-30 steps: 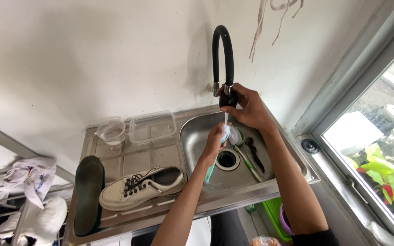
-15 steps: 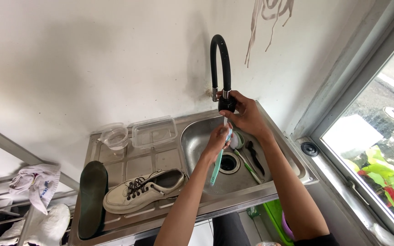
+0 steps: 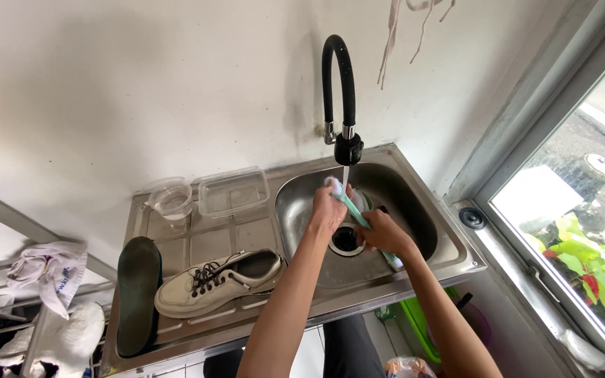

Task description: Cleaning the upper part of a white sneaker at a sink using a toothbrush, cleaning solution, and water.

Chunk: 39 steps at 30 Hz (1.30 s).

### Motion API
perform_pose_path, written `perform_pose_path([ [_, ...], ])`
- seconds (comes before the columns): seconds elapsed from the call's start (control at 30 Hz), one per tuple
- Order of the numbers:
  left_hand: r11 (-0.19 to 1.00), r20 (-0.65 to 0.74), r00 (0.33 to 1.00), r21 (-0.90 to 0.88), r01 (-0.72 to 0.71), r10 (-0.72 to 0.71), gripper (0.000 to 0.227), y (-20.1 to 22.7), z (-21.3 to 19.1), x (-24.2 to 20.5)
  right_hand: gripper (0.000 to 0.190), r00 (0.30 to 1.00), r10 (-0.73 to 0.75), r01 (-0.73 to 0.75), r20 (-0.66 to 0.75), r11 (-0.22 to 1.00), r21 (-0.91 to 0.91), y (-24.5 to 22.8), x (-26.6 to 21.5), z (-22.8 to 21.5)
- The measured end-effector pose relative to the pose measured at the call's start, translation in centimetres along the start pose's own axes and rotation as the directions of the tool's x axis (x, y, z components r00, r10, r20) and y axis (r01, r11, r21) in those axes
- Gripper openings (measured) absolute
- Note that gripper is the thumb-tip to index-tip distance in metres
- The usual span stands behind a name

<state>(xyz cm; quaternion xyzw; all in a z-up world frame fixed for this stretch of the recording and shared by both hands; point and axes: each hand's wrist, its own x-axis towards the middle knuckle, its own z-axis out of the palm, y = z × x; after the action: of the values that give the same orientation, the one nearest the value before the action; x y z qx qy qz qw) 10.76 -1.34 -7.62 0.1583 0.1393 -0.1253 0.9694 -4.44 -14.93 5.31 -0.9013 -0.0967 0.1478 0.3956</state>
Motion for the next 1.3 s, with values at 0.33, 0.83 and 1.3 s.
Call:
perform_pose_path([
  [0.33, 0.874, -0.248, 0.967, 0.479, 0.079, 0.048, 0.022, -0.9, -1.3, -4.1, 0.04, 0.978, 0.106, -0.171, -0.18, 0.902, -0.396, 1.0, -1.8, -3.6],
  [0.83, 0.917, -0.438, 0.875, 0.398, -0.019, 0.209, 0.028, -1.4, -2.0, -6.2, 0.036, 0.954, 0.036, -0.174, -0.299, 0.877, -0.449, 4.1, -1.5, 0.3],
  [1.3, 0.775, -0.291, 0.931, 0.632, 0.014, 0.221, 0.055, -1.1, -1.6, -6.8, 0.038, 0.944, -0.01, -0.156, -0.329, 0.866, -0.475, 2.1, -4.4, 0.1],
])
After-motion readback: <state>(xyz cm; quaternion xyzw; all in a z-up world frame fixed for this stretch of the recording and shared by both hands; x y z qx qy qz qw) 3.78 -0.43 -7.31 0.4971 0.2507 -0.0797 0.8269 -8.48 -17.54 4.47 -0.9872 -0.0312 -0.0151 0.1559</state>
